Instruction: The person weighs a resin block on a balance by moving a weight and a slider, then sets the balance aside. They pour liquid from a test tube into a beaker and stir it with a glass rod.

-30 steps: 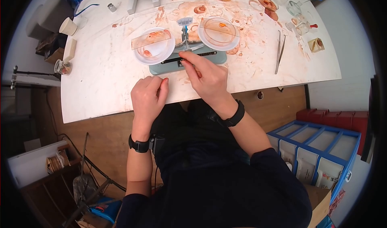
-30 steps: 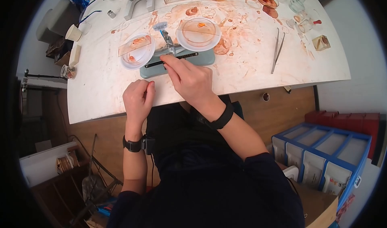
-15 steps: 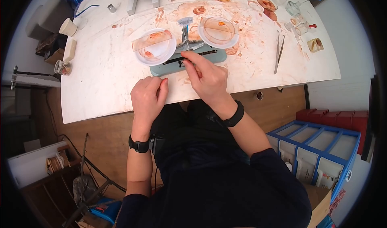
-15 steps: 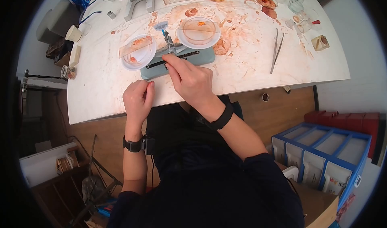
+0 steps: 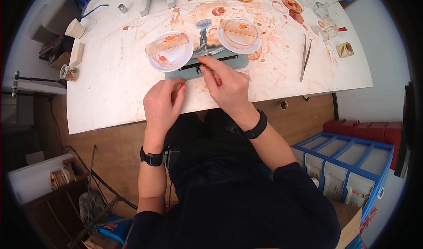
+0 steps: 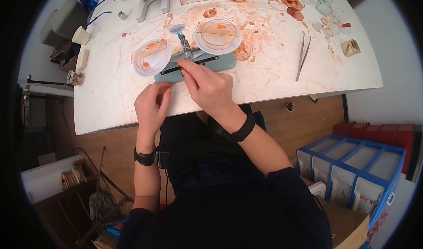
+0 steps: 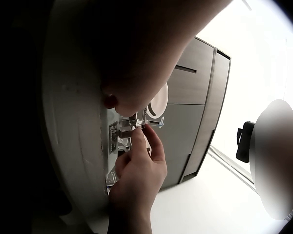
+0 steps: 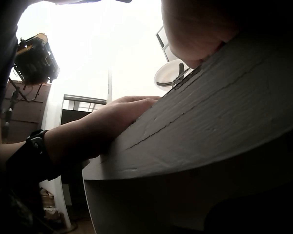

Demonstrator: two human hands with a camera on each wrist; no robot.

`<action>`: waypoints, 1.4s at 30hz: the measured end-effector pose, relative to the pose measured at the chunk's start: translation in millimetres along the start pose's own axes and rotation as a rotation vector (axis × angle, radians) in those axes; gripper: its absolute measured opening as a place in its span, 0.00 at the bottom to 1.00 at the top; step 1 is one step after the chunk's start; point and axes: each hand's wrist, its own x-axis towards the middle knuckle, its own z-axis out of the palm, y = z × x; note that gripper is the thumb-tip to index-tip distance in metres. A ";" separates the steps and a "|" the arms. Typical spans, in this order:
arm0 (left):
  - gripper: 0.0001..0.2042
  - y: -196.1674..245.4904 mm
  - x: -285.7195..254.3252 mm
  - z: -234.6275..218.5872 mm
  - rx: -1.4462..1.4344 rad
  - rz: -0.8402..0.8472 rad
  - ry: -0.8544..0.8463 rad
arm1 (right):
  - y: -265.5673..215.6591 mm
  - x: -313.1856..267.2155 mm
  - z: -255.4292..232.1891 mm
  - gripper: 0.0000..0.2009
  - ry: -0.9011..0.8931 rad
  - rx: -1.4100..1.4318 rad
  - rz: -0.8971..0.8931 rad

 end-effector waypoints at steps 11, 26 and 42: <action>0.05 -0.9 2.3 0.1 0.006 -0.010 -0.026 | -0.2 1.3 -0.7 0.12 -0.013 -0.002 -0.017; 0.05 0.8 2.3 0.4 -0.004 -0.041 -0.027 | 2.0 -0.7 -0.4 0.13 -0.018 -0.042 -0.014; 0.04 -0.2 1.8 0.8 -0.018 -0.090 -0.018 | 1.5 -0.6 0.3 0.12 0.001 -0.023 -0.013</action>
